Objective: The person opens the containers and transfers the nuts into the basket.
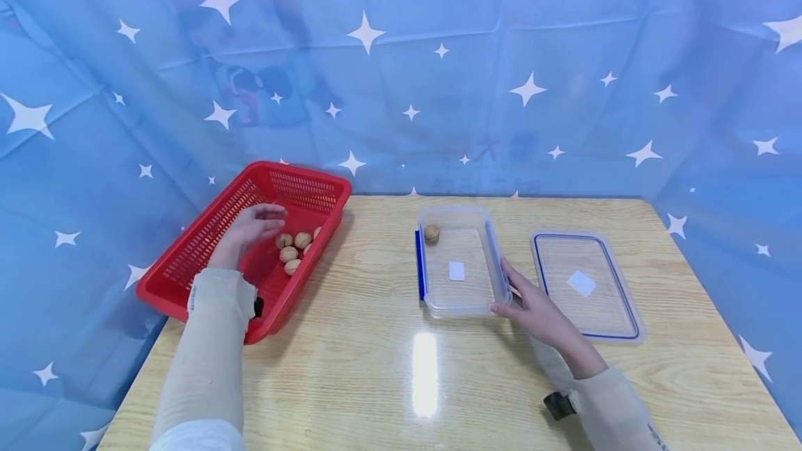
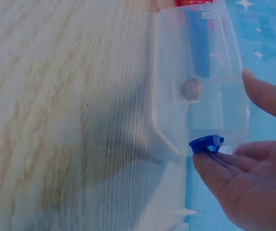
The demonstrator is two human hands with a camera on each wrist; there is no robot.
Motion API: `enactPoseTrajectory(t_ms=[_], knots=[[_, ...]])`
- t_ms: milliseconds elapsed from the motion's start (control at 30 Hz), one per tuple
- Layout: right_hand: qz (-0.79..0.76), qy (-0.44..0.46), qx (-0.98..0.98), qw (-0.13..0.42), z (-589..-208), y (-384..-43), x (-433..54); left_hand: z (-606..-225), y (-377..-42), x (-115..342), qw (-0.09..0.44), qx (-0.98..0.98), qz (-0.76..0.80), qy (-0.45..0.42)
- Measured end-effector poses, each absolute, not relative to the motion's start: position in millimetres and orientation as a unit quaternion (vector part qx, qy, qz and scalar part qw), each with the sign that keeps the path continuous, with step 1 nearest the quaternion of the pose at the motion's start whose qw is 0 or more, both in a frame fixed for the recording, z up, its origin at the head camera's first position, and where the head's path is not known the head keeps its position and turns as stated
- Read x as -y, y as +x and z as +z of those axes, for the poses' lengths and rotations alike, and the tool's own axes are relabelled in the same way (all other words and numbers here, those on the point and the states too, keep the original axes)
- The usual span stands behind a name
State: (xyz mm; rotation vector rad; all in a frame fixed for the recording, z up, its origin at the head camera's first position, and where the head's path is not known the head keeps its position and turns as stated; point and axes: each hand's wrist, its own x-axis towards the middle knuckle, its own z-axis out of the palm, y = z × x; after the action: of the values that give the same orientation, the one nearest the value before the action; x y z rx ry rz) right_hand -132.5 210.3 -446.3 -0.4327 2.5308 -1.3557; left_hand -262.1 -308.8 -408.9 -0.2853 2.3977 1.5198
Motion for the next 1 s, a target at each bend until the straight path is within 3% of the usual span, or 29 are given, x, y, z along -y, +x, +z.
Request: enactPoseTrajectory(t_ms=[500,1000], knots=[[-0.462,-0.147,-0.867,0.116,-449,-132,-211,-360,-270,279,0.063,-0.855,0.513,-0.040],[-0.458,-0.155,-0.867,0.115,-447,-133,-211,-322,-266,244,0.043,-0.861,0.507,0.021]])
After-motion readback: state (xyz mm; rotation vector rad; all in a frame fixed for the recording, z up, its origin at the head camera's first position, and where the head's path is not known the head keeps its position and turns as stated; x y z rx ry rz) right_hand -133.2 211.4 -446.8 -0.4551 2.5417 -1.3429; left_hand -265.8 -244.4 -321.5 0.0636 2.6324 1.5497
